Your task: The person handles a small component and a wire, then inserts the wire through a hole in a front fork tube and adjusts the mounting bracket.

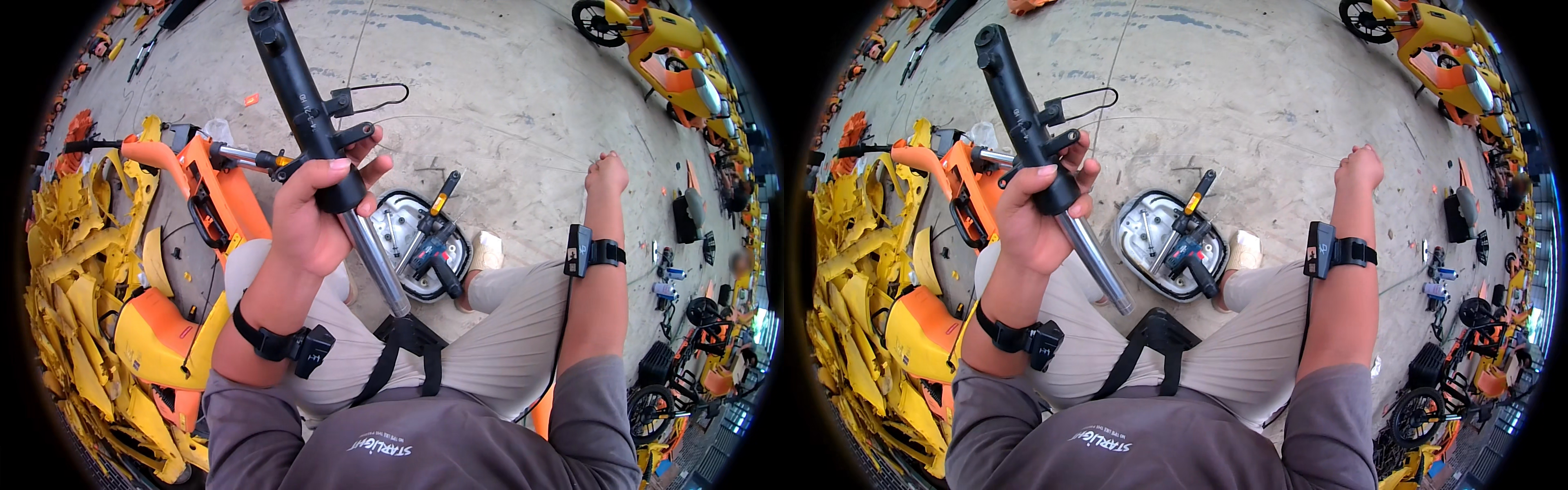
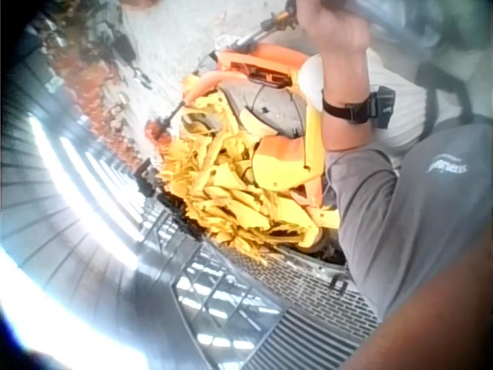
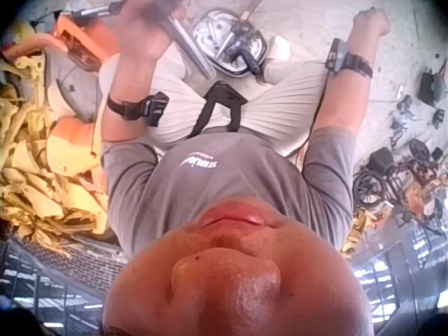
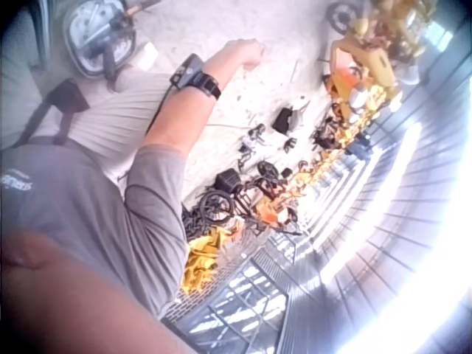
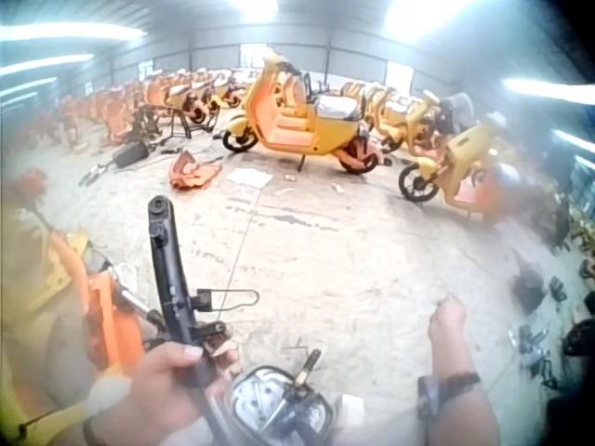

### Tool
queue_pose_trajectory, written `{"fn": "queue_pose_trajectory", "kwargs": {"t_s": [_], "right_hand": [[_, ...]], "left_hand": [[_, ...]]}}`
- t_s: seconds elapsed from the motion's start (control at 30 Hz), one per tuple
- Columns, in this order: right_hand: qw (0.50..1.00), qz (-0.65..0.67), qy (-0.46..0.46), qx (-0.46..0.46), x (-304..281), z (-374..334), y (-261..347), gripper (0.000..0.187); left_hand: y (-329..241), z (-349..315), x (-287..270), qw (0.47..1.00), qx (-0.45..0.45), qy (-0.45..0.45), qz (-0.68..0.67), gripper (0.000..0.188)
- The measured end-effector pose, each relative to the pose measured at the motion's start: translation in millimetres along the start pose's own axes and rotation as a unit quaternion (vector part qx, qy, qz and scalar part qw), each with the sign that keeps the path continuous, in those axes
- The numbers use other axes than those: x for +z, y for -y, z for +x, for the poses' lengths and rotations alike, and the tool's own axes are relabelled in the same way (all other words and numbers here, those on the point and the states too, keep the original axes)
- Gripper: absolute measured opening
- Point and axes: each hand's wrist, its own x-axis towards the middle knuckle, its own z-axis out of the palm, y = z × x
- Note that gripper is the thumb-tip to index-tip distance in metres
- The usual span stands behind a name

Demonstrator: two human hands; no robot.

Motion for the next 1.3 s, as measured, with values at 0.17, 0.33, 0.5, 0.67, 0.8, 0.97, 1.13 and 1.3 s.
{"fn": "queue_pose_trajectory", "kwargs": {"t_s": [0.17, 0.33, 0.5, 0.67, 0.8, 0.97, 1.13, 1.3], "right_hand": [[1.000, 0.017, -0.006, 0.019, 1, 0, 3, 0.025], [0.999, 0.033, -0.002, 0.030, 2, -4, 8, 0.016], [0.998, 0.057, 0.013, 0.028, 4, -11, 12, 0.014], [0.999, 0.023, 0.044, -0.017, 11, -30, 18, 0.013], [0.994, -0.014, 0.096, -0.043, 12, -31, 19, 0.016], [0.988, 0.077, 0.103, 0.086, 14, -27, 23, 0.013], [0.957, 0.132, 0.207, 0.153, 18, -36, 30, 0.021], [0.937, 0.193, 0.243, 0.162, 19, -54, 39, 0.020]], "left_hand": [[3, 0, -1, 0.998, -0.022, -0.050, 0.033, 0.041], [7, 2, -1, 0.995, -0.026, -0.078, 0.054, 0.036], [9, 4, 0, 0.991, -0.022, -0.109, 0.070, 0.031], [10, 5, -2, 0.988, -0.030, -0.126, 0.079, 0.030], [9, 5, -3, 0.986, -0.035, -0.142, 0.083, 0.028], [10, 7, 2, 0.980, -0.009, -0.180, 0.082, 0.028], [8, 5, -6, 0.979, 0.001, -0.187, 0.078, 0.028], [11, 9, -3, 0.977, -0.001, -0.196, 0.084, 0.026]]}}
